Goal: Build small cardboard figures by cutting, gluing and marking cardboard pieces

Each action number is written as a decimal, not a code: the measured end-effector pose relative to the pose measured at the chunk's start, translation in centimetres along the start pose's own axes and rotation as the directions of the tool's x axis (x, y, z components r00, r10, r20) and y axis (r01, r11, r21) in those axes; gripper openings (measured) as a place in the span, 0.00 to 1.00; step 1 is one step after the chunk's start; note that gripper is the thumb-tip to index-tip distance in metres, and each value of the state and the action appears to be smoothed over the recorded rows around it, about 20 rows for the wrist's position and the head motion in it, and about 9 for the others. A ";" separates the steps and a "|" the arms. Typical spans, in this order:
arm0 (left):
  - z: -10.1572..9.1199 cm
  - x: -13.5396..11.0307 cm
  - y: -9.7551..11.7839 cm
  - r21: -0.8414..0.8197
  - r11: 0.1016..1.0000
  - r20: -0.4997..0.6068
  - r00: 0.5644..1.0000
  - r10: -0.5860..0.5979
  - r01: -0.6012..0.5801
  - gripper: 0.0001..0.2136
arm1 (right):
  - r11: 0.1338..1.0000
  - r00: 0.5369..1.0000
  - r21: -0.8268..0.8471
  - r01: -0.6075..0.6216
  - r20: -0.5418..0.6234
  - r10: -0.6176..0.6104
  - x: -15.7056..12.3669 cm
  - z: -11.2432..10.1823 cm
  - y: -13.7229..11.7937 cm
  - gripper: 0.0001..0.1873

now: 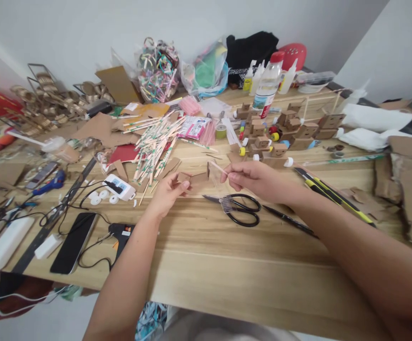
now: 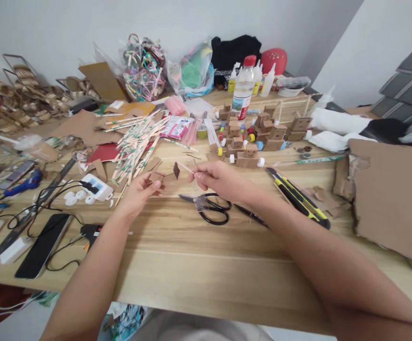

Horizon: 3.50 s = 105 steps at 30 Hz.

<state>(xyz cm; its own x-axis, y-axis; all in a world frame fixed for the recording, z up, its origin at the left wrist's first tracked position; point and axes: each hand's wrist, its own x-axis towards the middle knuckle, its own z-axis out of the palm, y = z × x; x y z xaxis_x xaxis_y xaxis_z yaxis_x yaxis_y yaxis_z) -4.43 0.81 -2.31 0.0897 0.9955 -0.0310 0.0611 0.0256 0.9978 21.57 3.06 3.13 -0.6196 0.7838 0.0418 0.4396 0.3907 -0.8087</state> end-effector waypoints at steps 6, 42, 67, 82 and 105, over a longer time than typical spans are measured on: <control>-0.3 0.1 -0.3 -0.107 0.992 0.017 0.998 -0.061 0.063 0.28 | 0.998 0.997 -0.058 0.012 0.073 -0.008 -0.3 -0.7 0.0 0.16; -2.3 0.8 -1.3 0.747 0.660 -0.166 0.983 0.075 0.076 0.13 | 0.746 0.967 -0.640 -0.182 0.022 0.254 0.6 -0.3 1.6 0.16; 6.0 -1.8 -0.9 -0.375 0.926 -0.165 0.986 -0.016 -0.048 0.23 | 0.843 0.969 -0.490 -0.223 -0.015 0.248 -0.1 3.0 -2.9 0.10; 5.8 -1.8 0.4 -0.447 0.887 -0.120 0.975 -0.188 0.116 0.10 | 0.641 0.945 -0.736 -0.216 0.008 0.327 -4.4 2.2 -0.8 0.09; 6.3 -2.6 0.7 -0.399 0.895 0.082 0.979 -0.184 0.202 0.20 | 0.928 0.975 0.322 -0.186 0.180 0.133 -4.6 3.5 -0.6 0.33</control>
<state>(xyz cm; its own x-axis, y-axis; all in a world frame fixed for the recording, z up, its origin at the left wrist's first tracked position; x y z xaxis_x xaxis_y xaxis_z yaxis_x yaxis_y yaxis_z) 1.61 -2.30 -1.94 0.1579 0.9629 -0.2190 -0.3234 0.2600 0.9098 21.87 -2.45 1.33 -0.6626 0.7289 -0.1723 0.3137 0.0611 -0.9476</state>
